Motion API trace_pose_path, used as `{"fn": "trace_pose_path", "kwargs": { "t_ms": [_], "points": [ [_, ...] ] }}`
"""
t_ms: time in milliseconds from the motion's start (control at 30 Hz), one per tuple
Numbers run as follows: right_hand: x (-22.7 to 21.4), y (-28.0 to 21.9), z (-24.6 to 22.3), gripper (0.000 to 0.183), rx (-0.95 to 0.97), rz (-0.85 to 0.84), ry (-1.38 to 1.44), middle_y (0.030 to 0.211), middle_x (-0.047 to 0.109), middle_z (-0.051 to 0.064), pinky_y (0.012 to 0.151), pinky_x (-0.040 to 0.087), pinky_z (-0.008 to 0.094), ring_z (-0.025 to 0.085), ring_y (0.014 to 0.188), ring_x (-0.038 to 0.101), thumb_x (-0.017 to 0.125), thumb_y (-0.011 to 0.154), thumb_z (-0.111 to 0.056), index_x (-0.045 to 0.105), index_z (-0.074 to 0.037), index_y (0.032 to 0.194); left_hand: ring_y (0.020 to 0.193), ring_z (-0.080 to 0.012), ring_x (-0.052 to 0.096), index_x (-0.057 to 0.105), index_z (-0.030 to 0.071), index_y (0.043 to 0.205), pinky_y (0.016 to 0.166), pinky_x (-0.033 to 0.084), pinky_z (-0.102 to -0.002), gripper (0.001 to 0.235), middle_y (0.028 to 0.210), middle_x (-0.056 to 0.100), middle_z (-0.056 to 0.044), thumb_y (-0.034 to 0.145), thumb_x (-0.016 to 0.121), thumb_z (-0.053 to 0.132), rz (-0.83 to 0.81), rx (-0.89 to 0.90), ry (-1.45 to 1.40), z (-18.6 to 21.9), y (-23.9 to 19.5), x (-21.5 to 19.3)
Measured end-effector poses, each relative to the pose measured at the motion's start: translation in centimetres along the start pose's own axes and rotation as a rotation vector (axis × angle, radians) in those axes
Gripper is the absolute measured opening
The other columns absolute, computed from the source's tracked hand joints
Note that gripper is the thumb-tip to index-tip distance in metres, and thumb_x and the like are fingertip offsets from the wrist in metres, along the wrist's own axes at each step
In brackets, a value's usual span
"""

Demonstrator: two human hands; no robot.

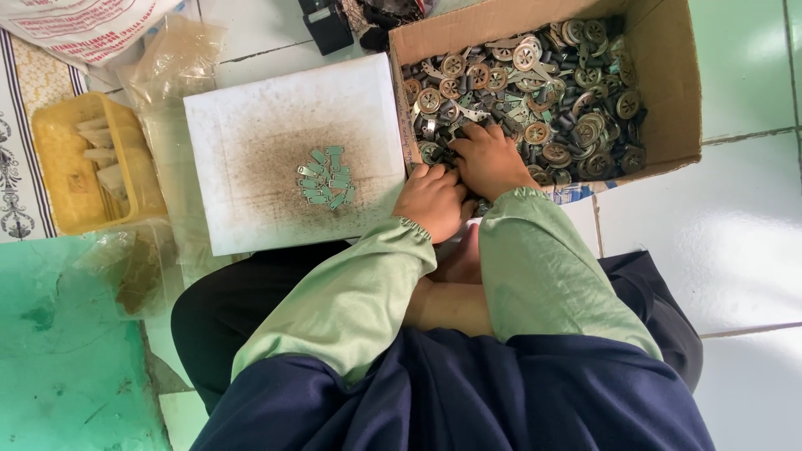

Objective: Picking small decorative metal ornaments from a cardboard box and arranging them on a white board.

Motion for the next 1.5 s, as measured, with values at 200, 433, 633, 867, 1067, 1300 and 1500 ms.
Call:
{"fn": "trace_pose_path", "kwargs": {
  "t_ms": [200,433,633,867,1067,1300,1500],
  "points": [
    [3.1,0.4,5.0,0.026,0.121,-0.002,-0.135,0.121,0.066,0.004,0.099,0.052,0.051,0.032,0.121,0.055,0.061,0.098,-0.034,0.080,-0.024,0.113,0.112,-0.0262,0.054,0.068,0.014,0.099,0.102,0.034,-0.045,0.050,0.111,0.064,-0.005,0.104,0.034,0.051,-0.118,-0.023,-0.015,0.4,0.2,-1.6],
    [-0.8,-0.6,7.3,0.031,0.273,0.035,0.091,0.130,0.061,0.011,0.102,0.050,0.058,0.038,0.131,0.051,0.061,0.101,-0.030,0.073,-0.021,0.129,0.111,-0.0238,0.054,0.070,0.017,0.104,0.098,0.035,-0.044,0.053,0.118,0.065,-0.004,0.104,0.031,0.053,-0.064,-0.009,0.026,0.4,-0.1,-1.0],
    [-1.1,-0.2,6.9,0.042,0.308,0.058,0.172,0.146,0.048,0.013,0.107,0.047,0.061,0.039,0.139,0.041,0.060,0.103,-0.026,0.060,-0.019,0.145,0.113,-0.0247,0.056,0.071,0.016,0.104,0.100,0.036,-0.043,0.052,0.122,0.066,-0.005,0.104,0.034,0.053,-0.032,-0.005,0.040,0.1,-0.2,0.0],
    [-2.1,-0.5,3.5,0.043,0.188,-0.166,0.131,0.156,0.049,0.009,0.117,0.034,0.063,0.039,0.147,0.038,0.049,0.105,-0.024,0.057,-0.022,0.147,0.106,-0.0242,0.057,0.072,0.017,0.099,0.093,0.037,-0.043,0.050,0.115,0.068,-0.005,0.101,0.039,0.054,0.019,0.013,0.037,0.2,0.0,-0.4],
    [-0.1,0.4,5.7,0.033,0.131,-0.082,0.258,0.126,0.071,0.015,0.101,0.051,0.062,0.043,0.122,0.061,0.049,0.104,-0.014,0.076,-0.013,0.124,0.105,-0.0242,0.058,0.073,0.017,0.098,0.091,0.038,-0.043,0.047,0.112,0.068,-0.003,0.100,0.040,0.052,0.021,0.000,0.034,0.6,-0.1,-1.4],
    [-3.1,0.3,0.3,0.038,0.089,-0.136,0.110,0.145,0.061,0.005,0.111,0.042,0.056,0.032,0.140,0.050,0.049,0.104,-0.027,0.068,-0.030,0.137,0.107,-0.0257,0.057,0.072,0.016,0.098,0.093,0.037,-0.043,0.047,0.113,0.068,-0.004,0.100,0.040,0.051,-0.006,0.005,0.040,-0.1,0.0,0.2],
    [-0.7,0.0,0.0,0.038,0.022,0.037,-0.048,0.148,0.056,0.000,0.103,0.039,0.044,0.030,0.131,0.049,0.046,0.102,-0.020,0.073,-0.029,0.127,0.107,-0.0257,0.056,0.070,0.016,0.097,0.093,0.036,-0.043,0.048,0.113,0.066,-0.004,0.101,0.037,0.051,-0.046,0.010,0.063,0.2,0.2,-0.5]
  ]
}}
Point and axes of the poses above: each hand's wrist, its own y-axis towards the middle knuckle, its own x-axis out of the palm, z = x × y, the point moved 2 cm from there along y, towards the middle knuckle
